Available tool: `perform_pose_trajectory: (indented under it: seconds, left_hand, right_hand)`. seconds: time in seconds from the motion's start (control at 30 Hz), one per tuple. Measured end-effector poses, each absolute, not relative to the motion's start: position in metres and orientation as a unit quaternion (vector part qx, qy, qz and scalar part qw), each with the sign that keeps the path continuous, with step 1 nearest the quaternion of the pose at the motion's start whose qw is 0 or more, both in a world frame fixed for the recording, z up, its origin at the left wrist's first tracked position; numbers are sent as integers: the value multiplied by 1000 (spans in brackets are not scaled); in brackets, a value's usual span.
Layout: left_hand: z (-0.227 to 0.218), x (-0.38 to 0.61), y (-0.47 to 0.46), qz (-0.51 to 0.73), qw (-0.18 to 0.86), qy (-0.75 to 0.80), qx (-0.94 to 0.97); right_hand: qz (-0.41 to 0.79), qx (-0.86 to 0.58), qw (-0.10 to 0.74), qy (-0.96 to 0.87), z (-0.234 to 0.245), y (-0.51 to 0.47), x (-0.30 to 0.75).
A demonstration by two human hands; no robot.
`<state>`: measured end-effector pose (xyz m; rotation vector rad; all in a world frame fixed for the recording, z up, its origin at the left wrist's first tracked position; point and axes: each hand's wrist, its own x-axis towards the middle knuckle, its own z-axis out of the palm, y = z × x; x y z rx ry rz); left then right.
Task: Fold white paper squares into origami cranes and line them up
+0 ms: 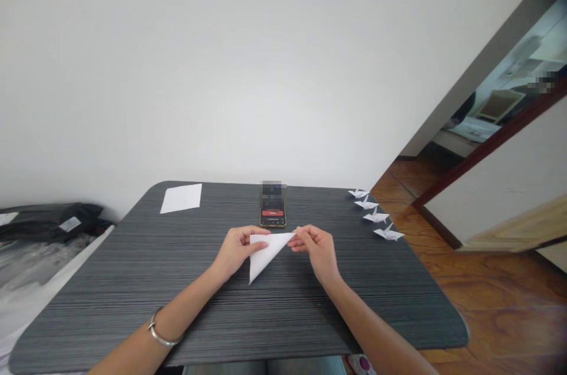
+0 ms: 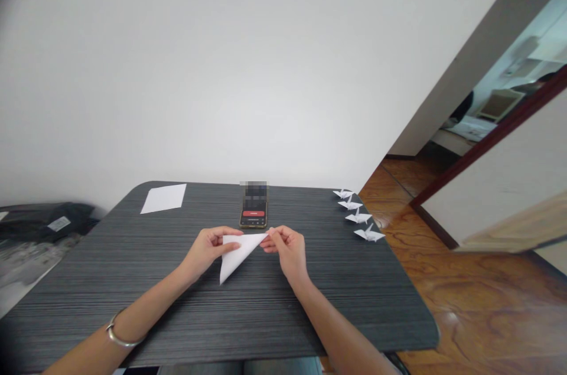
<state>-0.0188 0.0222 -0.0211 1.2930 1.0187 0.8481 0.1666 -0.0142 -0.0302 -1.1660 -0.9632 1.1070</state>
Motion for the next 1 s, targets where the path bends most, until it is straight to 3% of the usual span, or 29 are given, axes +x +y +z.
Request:
perform_pose_trajectory:
  seconds: [0.1, 0.33, 1.0]
  left_hand:
    - [-20, -20, 22, 372, 586, 449, 563]
    - [-20, -18, 22, 363, 600, 431, 568]
    - [-16, -17, 21, 362, 609, 418, 569]
  right_hand:
    - [474, -501, 609, -391, -30, -13, 168]
    - [505, -498, 543, -449, -31, -14, 163]
    - [524, -495, 512, -468, -31, -13, 164]
